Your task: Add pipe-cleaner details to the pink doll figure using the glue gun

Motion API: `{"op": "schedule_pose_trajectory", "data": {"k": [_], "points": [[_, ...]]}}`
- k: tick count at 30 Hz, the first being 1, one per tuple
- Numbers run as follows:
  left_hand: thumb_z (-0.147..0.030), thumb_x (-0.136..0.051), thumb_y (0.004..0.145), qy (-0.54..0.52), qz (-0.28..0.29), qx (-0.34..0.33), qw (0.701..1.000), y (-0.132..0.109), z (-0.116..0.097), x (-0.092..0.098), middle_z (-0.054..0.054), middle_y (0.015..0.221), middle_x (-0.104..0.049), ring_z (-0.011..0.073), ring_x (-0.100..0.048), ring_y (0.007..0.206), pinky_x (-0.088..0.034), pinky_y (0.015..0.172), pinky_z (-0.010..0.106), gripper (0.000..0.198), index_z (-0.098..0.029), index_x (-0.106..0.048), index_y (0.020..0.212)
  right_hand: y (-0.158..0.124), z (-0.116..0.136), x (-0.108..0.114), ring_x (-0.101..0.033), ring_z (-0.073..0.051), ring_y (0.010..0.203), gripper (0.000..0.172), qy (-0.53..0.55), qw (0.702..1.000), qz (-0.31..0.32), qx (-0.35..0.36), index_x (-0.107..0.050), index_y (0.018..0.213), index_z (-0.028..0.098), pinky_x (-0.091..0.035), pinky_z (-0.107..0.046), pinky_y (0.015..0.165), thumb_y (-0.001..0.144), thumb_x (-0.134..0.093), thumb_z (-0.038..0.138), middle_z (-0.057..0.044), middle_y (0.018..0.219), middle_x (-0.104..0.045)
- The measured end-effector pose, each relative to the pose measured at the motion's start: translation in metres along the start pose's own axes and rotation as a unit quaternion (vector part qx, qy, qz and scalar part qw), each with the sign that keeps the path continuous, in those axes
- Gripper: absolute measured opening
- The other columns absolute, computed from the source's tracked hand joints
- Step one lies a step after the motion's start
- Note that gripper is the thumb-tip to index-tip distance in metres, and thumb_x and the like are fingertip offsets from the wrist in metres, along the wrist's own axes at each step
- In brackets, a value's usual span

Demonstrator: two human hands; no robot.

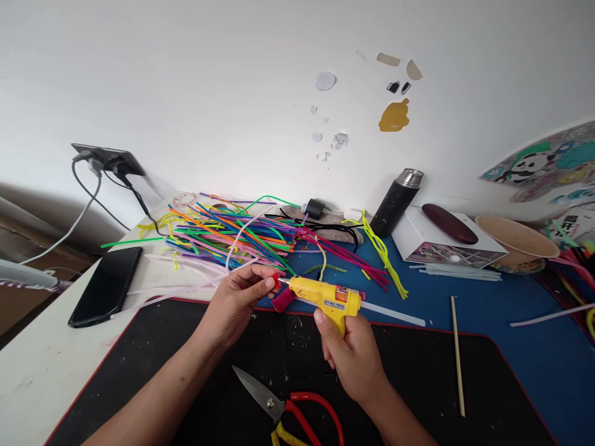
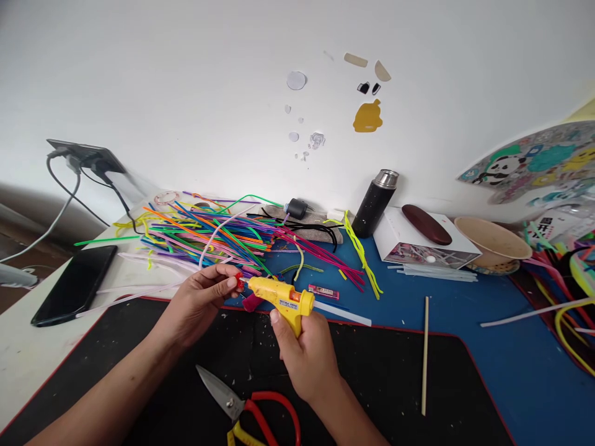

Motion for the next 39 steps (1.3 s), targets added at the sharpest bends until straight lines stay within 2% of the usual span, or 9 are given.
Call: {"op": "schedule_pose_trajectory", "data": {"k": [34, 39], "points": [[-0.030, -0.100, 0.060, 0.006, -0.004, -0.003, 1.000, 0.000, 0.000, 0.000, 0.002, 0.071, -0.073, 0.0107, -0.063, 0.062, -0.051, 0.063, 0.021, 0.031, -0.015, -0.083, 0.080, 0.001, -0.006, -0.001, -0.041, -0.011, 0.039, 0.060, 0.022, 1.000, -0.001, -0.009, -0.043, 0.051, 0.024, -0.034, -0.025, 0.044, 0.100, -0.054, 0.058, 0.003, 0.040, -0.042], [-0.026, -0.100, 0.059, -0.018, -0.034, -0.019, 0.999, 0.006, -0.009, 0.013, 0.003, 0.072, -0.075, 0.0113, -0.065, 0.062, -0.054, 0.061, 0.020, 0.030, -0.014, -0.082, 0.080, 0.004, -0.015, -0.004, -0.040, -0.010, 0.038, 0.059, 0.062, 0.998, 0.012, -0.020, -0.049, 0.057, 0.022, -0.032, -0.025, 0.042, 0.098, -0.056, 0.064, 0.004, 0.041, -0.043]]}}
Point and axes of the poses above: each hand's wrist, its own y-axis towards the middle knuckle, its own x-axis out of the back of the hand, z = x × y, the point moved 5 cm from there along y, towards the middle knuckle
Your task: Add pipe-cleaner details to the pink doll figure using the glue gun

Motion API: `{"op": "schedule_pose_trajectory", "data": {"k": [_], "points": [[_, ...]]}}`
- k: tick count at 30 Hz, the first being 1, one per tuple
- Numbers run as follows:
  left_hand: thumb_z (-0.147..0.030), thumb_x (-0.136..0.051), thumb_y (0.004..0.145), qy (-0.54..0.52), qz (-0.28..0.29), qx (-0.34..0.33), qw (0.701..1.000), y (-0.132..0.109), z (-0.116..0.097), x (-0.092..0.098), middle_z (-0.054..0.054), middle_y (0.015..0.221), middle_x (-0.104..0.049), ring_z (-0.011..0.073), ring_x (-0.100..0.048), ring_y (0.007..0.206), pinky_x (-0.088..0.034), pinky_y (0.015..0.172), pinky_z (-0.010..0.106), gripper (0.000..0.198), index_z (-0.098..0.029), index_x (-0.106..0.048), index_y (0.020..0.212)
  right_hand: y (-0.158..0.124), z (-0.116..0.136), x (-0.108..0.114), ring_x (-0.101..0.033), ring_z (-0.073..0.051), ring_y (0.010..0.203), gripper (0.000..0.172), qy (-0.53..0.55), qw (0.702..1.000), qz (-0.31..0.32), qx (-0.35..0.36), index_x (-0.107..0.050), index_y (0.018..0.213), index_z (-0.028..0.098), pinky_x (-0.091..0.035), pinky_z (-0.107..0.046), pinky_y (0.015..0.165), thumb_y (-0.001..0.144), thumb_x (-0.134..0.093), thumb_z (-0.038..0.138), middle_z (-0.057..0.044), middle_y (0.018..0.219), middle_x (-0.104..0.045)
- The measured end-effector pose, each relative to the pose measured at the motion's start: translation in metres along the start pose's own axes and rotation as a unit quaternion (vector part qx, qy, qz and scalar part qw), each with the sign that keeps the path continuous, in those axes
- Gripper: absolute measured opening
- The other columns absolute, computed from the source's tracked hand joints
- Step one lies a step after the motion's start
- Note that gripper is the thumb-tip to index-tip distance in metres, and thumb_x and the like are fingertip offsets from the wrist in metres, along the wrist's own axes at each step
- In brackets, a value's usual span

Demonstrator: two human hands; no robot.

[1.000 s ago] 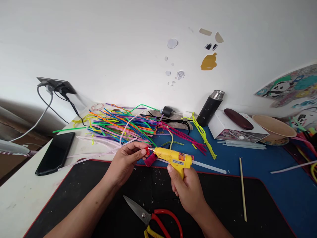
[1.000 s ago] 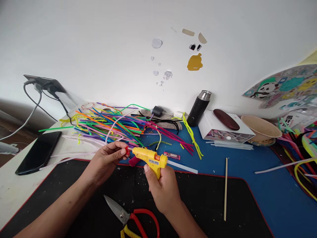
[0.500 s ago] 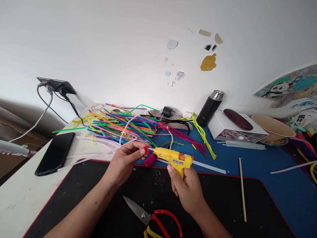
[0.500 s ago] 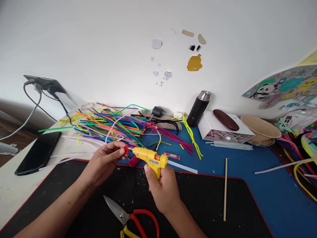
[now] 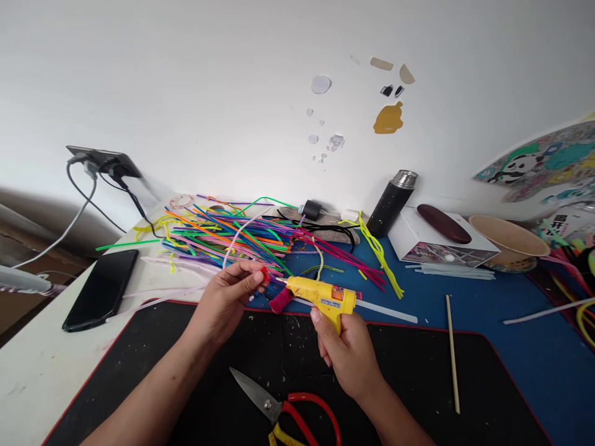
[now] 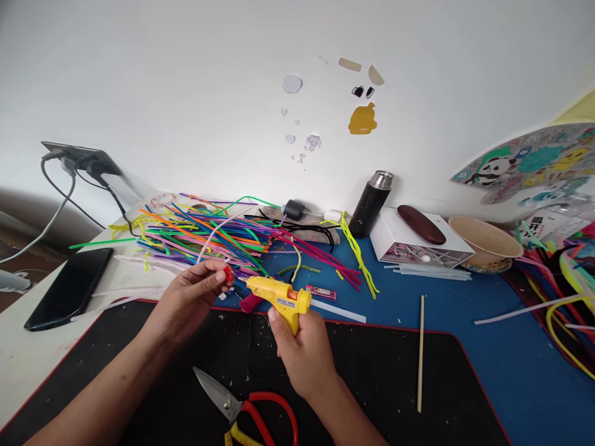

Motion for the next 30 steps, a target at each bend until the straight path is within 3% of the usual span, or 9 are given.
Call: {"op": "schedule_pose_trajectory", "data": {"k": [5, 7, 11, 16, 18, 25, 30], "points": [[-0.021, -0.101, 0.055, -0.078, -0.103, -0.102, 0.986, 0.015, -0.032, 0.029, -0.003, 0.070, -0.075, 0.0088, -0.069, 0.067, -0.059, 0.065, 0.013, 0.031, -0.017, -0.081, 0.079, 0.008, -0.006, -0.006, -0.042, -0.009, 0.036, 0.055, 0.134, 0.990, 0.016, -0.035, -0.064, 0.077, 0.016, -0.033, -0.022, 0.042, 0.092, -0.064, 0.069, 0.006, 0.045, -0.047], [-0.019, -0.100, 0.054, -0.082, -0.115, -0.113, 0.983, 0.018, -0.035, 0.032, -0.003, 0.071, -0.076, 0.0095, -0.070, 0.068, -0.061, 0.065, 0.013, 0.031, -0.017, -0.080, 0.077, 0.014, -0.006, -0.007, -0.045, -0.009, 0.034, 0.054, 0.218, 0.975, 0.030, -0.043, -0.065, 0.080, 0.015, -0.032, -0.021, 0.040, 0.091, -0.066, 0.068, 0.008, 0.045, -0.046], [-0.022, -0.102, 0.051, -0.079, -0.088, -0.057, 0.991, 0.016, -0.022, 0.022, -0.002, 0.071, -0.077, 0.0097, -0.070, 0.066, -0.061, 0.061, 0.013, 0.034, -0.015, -0.080, 0.076, 0.021, -0.009, 0.014, -0.049, -0.010, 0.036, 0.051, 0.331, 0.940, -0.068, -0.047, -0.067, 0.095, 0.015, -0.033, -0.021, 0.040, 0.090, -0.069, 0.066, 0.007, 0.052, -0.053], [-0.024, -0.104, 0.046, -0.076, -0.063, -0.032, 0.995, 0.008, -0.011, 0.011, -0.001, 0.073, -0.076, 0.0102, -0.070, 0.066, -0.060, 0.061, 0.014, 0.040, -0.014, -0.080, 0.076, 0.001, -0.021, 0.045, -0.057, -0.014, 0.054, 0.051, 0.333, 0.931, -0.137, -0.065, -0.071, 0.097, 0.016, -0.040, -0.022, 0.046, 0.087, -0.072, 0.066, 0.002, 0.064, -0.060], [-0.026, -0.104, 0.047, -0.070, -0.051, -0.027, 0.996, 0.007, -0.008, 0.009, -0.001, 0.074, -0.076, 0.0102, -0.069, 0.066, -0.060, 0.061, 0.014, 0.040, -0.014, -0.081, 0.077, -0.011, -0.027, 0.055, -0.054, -0.013, 0.058, 0.052, 0.318, 0.933, -0.152, -0.069, -0.073, 0.096, 0.015, -0.040, -0.021, 0.046, 0.087, -0.072, 0.066, 0.001, 0.066, -0.058], [-0.027, -0.102, 0.053, -0.037, -0.006, 0.000, 0.999, 0.000, 0.006, 0.002, 0.002, 0.076, -0.077, 0.0115, -0.068, 0.067, -0.057, 0.063, 0.016, 0.035, -0.015, -0.082, 0.079, -0.035, -0.045, 0.081, -0.031, -0.006, 0.043, 0.060, 0.262, 0.932, -0.199, -0.151, -0.073, 0.086, 0.014, -0.022, -0.019, 0.038, 0.084, -0.070, 0.074, 0.005, 0.060, -0.046], [-0.027, -0.102, 0.054, -0.027, 0.012, 0.014, 0.999, -0.003, 0.012, -0.006, 0.002, 0.076, -0.076, 0.0115, -0.067, 0.065, -0.055, 0.062, 0.019, 0.035, -0.014, -0.082, 0.079, -0.036, -0.052, 0.093, -0.032, -0.005, 0.040, 0.052, 0.289, 0.918, -0.201, -0.181, -0.072, 0.087, 0.017, -0.023, -0.019, 0.038, 0.084, -0.072, 0.069, 0.004, 0.064, -0.050]]}}
Point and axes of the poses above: each hand's wrist, its own y-axis towards the middle knuckle, its own x-axis out of the back of the hand, z = x × y, the point moved 5 cm from there along y, towards the middle knuckle
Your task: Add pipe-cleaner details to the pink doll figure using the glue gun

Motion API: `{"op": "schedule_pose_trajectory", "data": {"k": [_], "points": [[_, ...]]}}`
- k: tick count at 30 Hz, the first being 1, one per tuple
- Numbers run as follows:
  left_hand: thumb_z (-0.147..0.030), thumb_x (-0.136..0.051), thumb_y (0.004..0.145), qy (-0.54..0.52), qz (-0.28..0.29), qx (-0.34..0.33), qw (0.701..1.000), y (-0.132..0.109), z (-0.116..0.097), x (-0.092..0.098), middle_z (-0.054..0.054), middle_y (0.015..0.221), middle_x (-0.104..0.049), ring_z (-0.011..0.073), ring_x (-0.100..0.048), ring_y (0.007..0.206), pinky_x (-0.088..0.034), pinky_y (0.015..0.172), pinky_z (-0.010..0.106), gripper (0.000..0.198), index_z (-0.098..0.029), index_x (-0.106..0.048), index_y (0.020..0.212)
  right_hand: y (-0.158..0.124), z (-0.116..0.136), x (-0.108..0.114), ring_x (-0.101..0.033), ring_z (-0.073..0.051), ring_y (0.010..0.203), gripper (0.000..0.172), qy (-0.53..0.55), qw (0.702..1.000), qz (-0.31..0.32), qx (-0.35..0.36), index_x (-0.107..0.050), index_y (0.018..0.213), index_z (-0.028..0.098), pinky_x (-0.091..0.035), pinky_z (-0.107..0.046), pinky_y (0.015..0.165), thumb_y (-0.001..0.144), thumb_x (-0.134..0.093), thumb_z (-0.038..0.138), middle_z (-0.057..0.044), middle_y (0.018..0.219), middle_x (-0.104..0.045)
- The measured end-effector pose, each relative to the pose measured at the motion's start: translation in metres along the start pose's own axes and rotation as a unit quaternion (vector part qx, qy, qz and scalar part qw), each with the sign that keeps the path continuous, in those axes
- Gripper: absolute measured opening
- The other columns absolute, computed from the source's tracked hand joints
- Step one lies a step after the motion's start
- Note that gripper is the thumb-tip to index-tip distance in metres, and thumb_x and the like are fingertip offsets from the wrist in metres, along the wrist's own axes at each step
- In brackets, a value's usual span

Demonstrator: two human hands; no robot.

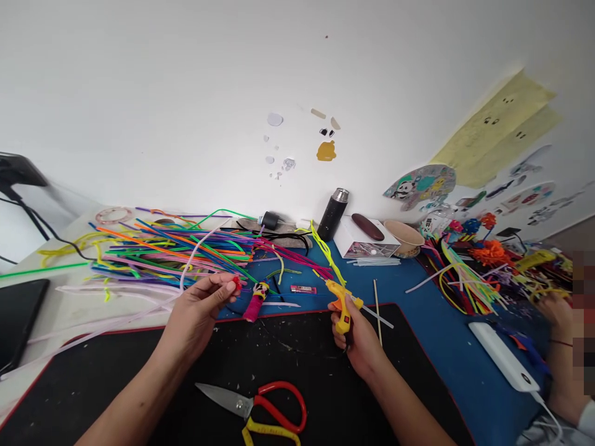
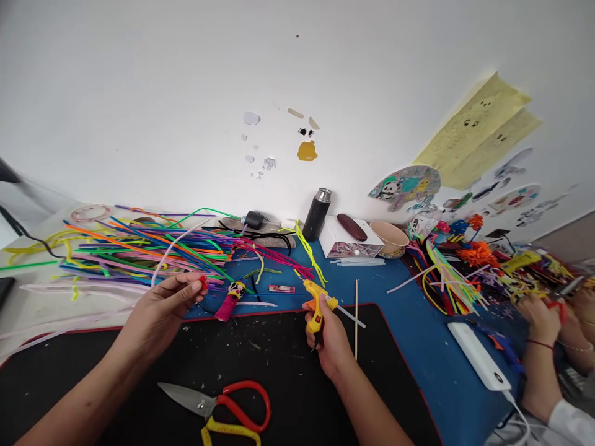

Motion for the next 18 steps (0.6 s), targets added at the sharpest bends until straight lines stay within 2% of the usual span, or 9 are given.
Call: {"op": "schedule_pose_trajectory", "data": {"k": [4, 10, 13, 16, 18], "points": [[-0.029, -0.104, 0.050, 0.003, 0.007, 0.016, 1.000, -0.003, 0.001, -0.006, 0.002, 0.073, -0.075, 0.0125, -0.066, 0.063, -0.054, 0.060, 0.020, 0.039, -0.015, -0.082, 0.078, 0.005, -0.004, 0.010, -0.035, -0.005, 0.041, 0.049, 0.017, 0.999, -0.010, -0.037, -0.072, 0.088, 0.017, -0.021, -0.018, 0.038, 0.086, -0.071, 0.066, 0.003, 0.067, -0.052], [-0.030, -0.103, 0.053, 0.011, 0.024, 0.030, 0.999, -0.007, 0.005, -0.011, 0.002, 0.074, -0.074, 0.0114, -0.065, 0.063, -0.053, 0.060, 0.020, 0.037, -0.015, -0.081, 0.078, 0.004, -0.006, 0.015, -0.041, -0.007, 0.045, 0.052, 0.013, 0.996, -0.005, -0.090, -0.073, 0.096, 0.019, -0.018, -0.017, 0.038, 0.091, -0.063, 0.070, 0.001, 0.072, -0.054], [-0.031, -0.103, 0.054, 0.005, 0.032, 0.034, 0.999, -0.006, 0.007, -0.011, 0.002, 0.074, -0.074, 0.0103, -0.064, 0.062, -0.053, 0.061, 0.019, 0.037, -0.015, -0.082, 0.079, 0.000, -0.008, 0.021, -0.044, -0.009, 0.044, 0.056, -0.036, 0.992, -0.011, -0.118, -0.072, 0.090, 0.019, -0.020, -0.018, 0.038, 0.089, -0.060, 0.074, -0.001, 0.070, -0.055], [-0.031, -0.103, 0.054, -0.003, 0.033, 0.037, 0.999, -0.005, 0.008, -0.010, 0.002, 0.075, -0.074, 0.0096, -0.064, 0.061, -0.053, 0.060, 0.019, 0.037, -0.015, -0.082, 0.079, -0.004, -0.007, 0.033, -0.043, -0.010, 0.040, 0.058, -0.114, 0.987, -0.016, -0.110, -0.070, 0.083, 0.020, -0.022, -0.020, 0.037, 0.087, -0.057, 0.077, -0.002, 0.065, -0.056], [-0.030, -0.103, 0.055, -0.008, 0.034, 0.041, 0.999, -0.005, 0.009, -0.010, 0.002, 0.075, -0.074, 0.0098, -0.065, 0.061, -0.053, 0.061, 0.019, 0.036, -0.015, -0.082, 0.080, -0.007, -0.007, 0.040, -0.042, -0.010, 0.038, 0.061, -0.183, 0.978, -0.003, -0.104, -0.065, 0.072, 0.019, -0.023, -0.021, 0.036, 0.086, -0.056, 0.078, 0.001, 0.053, -0.048]]}}
Point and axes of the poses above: each hand's wrist, its own y-axis towards the middle knuckle, its own x-axis out of the back of the hand, z = x × y, the point moved 5 cm from there along y, towards the middle knuckle
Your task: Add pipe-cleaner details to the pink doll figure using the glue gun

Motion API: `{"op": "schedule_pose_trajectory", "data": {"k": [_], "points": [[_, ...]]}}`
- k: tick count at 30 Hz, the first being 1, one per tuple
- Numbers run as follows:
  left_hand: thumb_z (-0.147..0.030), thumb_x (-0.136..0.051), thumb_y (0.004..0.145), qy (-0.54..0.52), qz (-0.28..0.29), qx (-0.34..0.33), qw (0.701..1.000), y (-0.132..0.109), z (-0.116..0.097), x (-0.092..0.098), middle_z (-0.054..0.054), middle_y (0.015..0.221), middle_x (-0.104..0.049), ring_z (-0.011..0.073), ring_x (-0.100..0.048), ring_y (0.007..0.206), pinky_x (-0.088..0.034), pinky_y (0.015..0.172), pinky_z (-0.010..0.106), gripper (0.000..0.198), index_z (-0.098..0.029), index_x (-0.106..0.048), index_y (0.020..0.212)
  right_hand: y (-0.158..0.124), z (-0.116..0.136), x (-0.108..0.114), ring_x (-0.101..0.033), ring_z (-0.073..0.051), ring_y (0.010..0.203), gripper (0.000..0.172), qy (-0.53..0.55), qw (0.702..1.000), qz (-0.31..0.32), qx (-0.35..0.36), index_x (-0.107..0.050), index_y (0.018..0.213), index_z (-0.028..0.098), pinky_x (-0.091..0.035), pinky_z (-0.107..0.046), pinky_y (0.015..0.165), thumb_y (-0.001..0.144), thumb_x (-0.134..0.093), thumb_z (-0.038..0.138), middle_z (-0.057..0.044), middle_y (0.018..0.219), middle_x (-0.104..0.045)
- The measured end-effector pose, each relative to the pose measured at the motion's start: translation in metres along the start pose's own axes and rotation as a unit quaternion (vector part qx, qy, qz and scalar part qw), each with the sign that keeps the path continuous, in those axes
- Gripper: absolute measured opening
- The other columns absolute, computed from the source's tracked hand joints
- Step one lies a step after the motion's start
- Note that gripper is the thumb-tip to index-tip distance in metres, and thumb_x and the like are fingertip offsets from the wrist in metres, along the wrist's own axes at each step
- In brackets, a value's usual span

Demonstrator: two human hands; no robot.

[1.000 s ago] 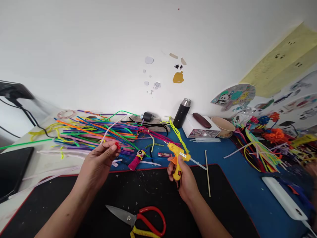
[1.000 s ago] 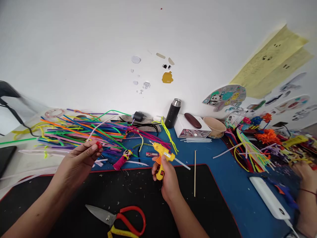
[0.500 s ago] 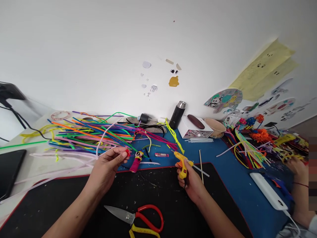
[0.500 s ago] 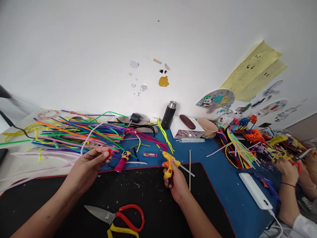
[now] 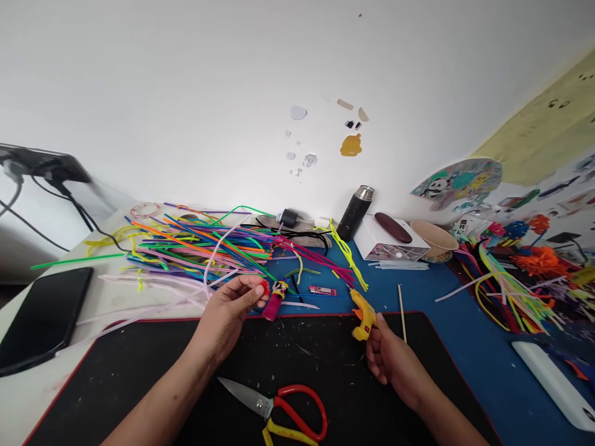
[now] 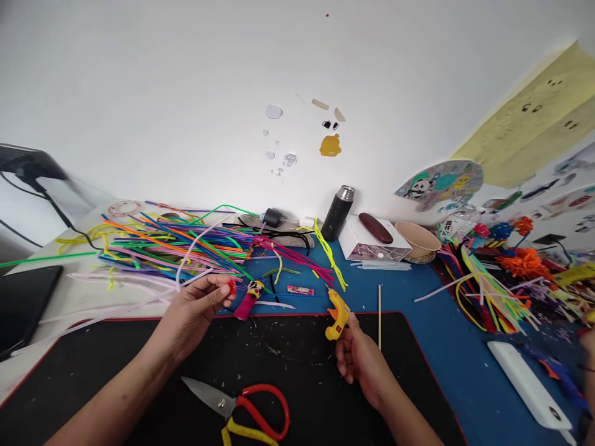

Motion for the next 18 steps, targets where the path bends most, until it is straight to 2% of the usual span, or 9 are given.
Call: {"op": "schedule_pose_trajectory", "data": {"k": [3, 5, 7, 9, 11, 13, 18], "points": [[-0.028, -0.102, 0.057, -0.012, 0.005, 0.001, 1.000, -0.001, 0.001, 0.000, 0.002, 0.076, -0.074, 0.0107, -0.066, 0.061, -0.055, 0.061, 0.020, 0.035, -0.015, -0.082, 0.082, -0.007, -0.004, 0.009, -0.035, -0.010, 0.035, 0.060, -0.094, 0.995, -0.022, 0.016, -0.063, 0.067, 0.019, -0.019, -0.021, 0.036, 0.079, -0.067, 0.078, 0.007, 0.042, -0.036], [-0.026, -0.102, 0.059, -0.018, 0.010, 0.005, 1.000, -0.002, 0.002, -0.001, 0.002, 0.077, -0.074, 0.0110, -0.067, 0.062, -0.056, 0.061, 0.021, 0.033, -0.016, -0.081, 0.083, -0.013, -0.004, 0.010, -0.027, -0.007, 0.035, 0.063, -0.103, 0.993, -0.042, 0.048, -0.058, 0.062, 0.020, -0.017, -0.021, 0.038, 0.073, -0.072, 0.080, 0.010, 0.039, -0.029], [-0.025, -0.101, 0.061, -0.026, 0.021, 0.016, 0.999, -0.003, 0.003, -0.003, 0.001, 0.076, -0.074, 0.0105, -0.067, 0.061, -0.056, 0.060, 0.020, 0.031, -0.016, -0.081, 0.083, -0.019, -0.001, 0.001, -0.023, -0.006, 0.036, 0.064, -0.084, 0.993, -0.029, 0.079, -0.056, 0.063, 0.020, -0.017, -0.022, 0.040, 0.074, -0.072, 0.081, 0.011, 0.040, -0.029], [-0.024, -0.100, 0.062, -0.033, 0.042, 0.029, 0.998, -0.005, 0.005, -0.007, 0.001, 0.073, -0.073, 0.0101, -0.066, 0.059, -0.056, 0.059, 0.019, 0.029, -0.016, -0.080, 0.082, -0.024, 0.003, -0.017, -0.024, -0.006, 0.037, 0.063, -0.076, 0.991, -0.003, 0.109, -0.058, 0.066, 0.019, -0.020, -0.023, 0.041, 0.079, -0.068, 0.079, 0.011, 0.040, -0.032], [-0.023, -0.100, 0.063, -0.039, 0.060, 0.044, 0.996, -0.007, 0.007, -0.011, 0.001, 0.070, -0.073, 0.0106, -0.067, 0.060, -0.056, 0.059, 0.019, 0.029, -0.016, -0.079, 0.081, -0.026, 0.011, -0.045, -0.029, -0.007, 0.039, 0.057, -0.086, 0.985, 0.044, 0.143, -0.064, 0.077, 0.017, -0.023, -0.023, 0.044, 0.086, -0.067, 0.073, 0.010, 0.043, -0.037], [-0.023, -0.100, 0.063, -0.036, 0.074, 0.061, 0.995, -0.011, 0.010, -0.014, 0.001, 0.069, -0.073, 0.0110, -0.068, 0.061, -0.056, 0.059, 0.018, 0.029, -0.015, -0.079, 0.082, -0.024, 0.019, -0.077, -0.030, -0.007, 0.039, 0.052, -0.077, 0.978, 0.090, 0.172, -0.067, 0.084, 0.016, -0.023, -0.022, 0.045, 0.087, -0.070, 0.068, 0.010, 0.043, -0.040], [-0.024, -0.099, 0.064, -0.027, 0.102, 0.100, 0.989, -0.017, 0.017, -0.021, 0.002, 0.070, -0.074, 0.0110, -0.069, 0.063, -0.055, 0.060, 0.017, 0.031, -0.014, -0.078, 0.085, -0.012, 0.037, -0.143, -0.031, -0.005, 0.040, 0.043, 0.045, 0.966, 0.168, 0.193, -0.067, 0.092, 0.017, -0.020, -0.021, 0.042, 0.084, -0.078, 0.058, 0.012, 0.048, -0.040]]}}
Point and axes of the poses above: each hand's wrist, its own y-axis towards the middle knuckle, its own x-axis out of the back of the hand, z = x × y, the point moved 5 cm from there along y, towards the middle knuckle
